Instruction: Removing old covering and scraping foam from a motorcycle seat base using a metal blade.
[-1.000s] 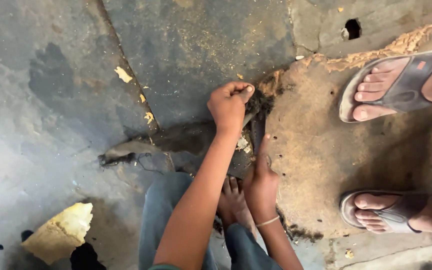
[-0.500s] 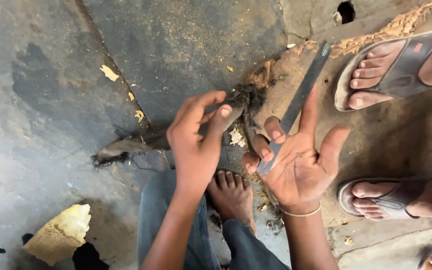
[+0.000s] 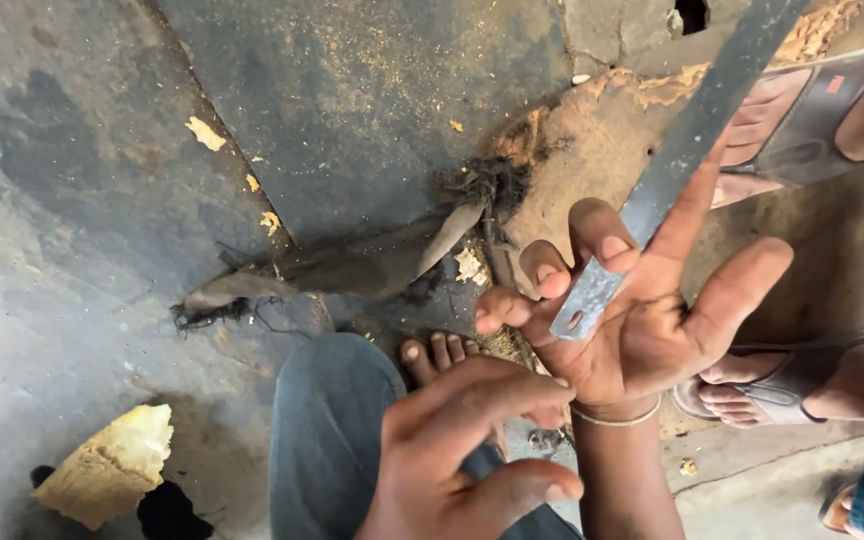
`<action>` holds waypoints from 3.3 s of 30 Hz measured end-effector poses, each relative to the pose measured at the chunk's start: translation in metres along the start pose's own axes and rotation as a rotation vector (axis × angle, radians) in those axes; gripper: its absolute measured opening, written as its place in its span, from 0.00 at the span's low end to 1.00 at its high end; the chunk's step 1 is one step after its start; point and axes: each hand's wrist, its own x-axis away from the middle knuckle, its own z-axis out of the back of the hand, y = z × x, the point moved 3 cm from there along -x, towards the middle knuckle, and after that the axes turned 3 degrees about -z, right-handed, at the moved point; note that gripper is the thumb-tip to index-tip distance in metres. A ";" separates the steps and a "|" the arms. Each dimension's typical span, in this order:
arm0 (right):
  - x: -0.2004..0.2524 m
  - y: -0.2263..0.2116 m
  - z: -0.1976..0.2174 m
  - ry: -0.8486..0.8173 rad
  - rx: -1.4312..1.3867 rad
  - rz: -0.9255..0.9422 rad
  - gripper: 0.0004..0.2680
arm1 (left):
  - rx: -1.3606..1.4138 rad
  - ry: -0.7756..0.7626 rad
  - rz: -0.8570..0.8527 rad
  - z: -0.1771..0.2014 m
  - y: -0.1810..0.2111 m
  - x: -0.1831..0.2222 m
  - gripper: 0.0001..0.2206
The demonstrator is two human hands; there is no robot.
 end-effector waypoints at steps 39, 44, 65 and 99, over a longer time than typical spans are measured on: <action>0.098 0.013 0.091 0.902 0.729 0.006 0.15 | -0.375 0.022 0.128 -0.015 -0.129 -0.064 0.19; 0.096 0.023 0.103 0.944 0.724 -0.077 0.10 | -0.733 -0.267 -0.189 -0.050 -0.158 -0.097 0.23; 0.052 0.040 0.118 0.731 2.225 -0.098 0.28 | 0.105 0.151 0.348 -0.048 -0.220 -0.084 0.09; 0.042 0.043 0.121 0.918 2.183 -0.065 0.25 | 0.121 0.155 0.317 -0.047 -0.219 -0.078 0.09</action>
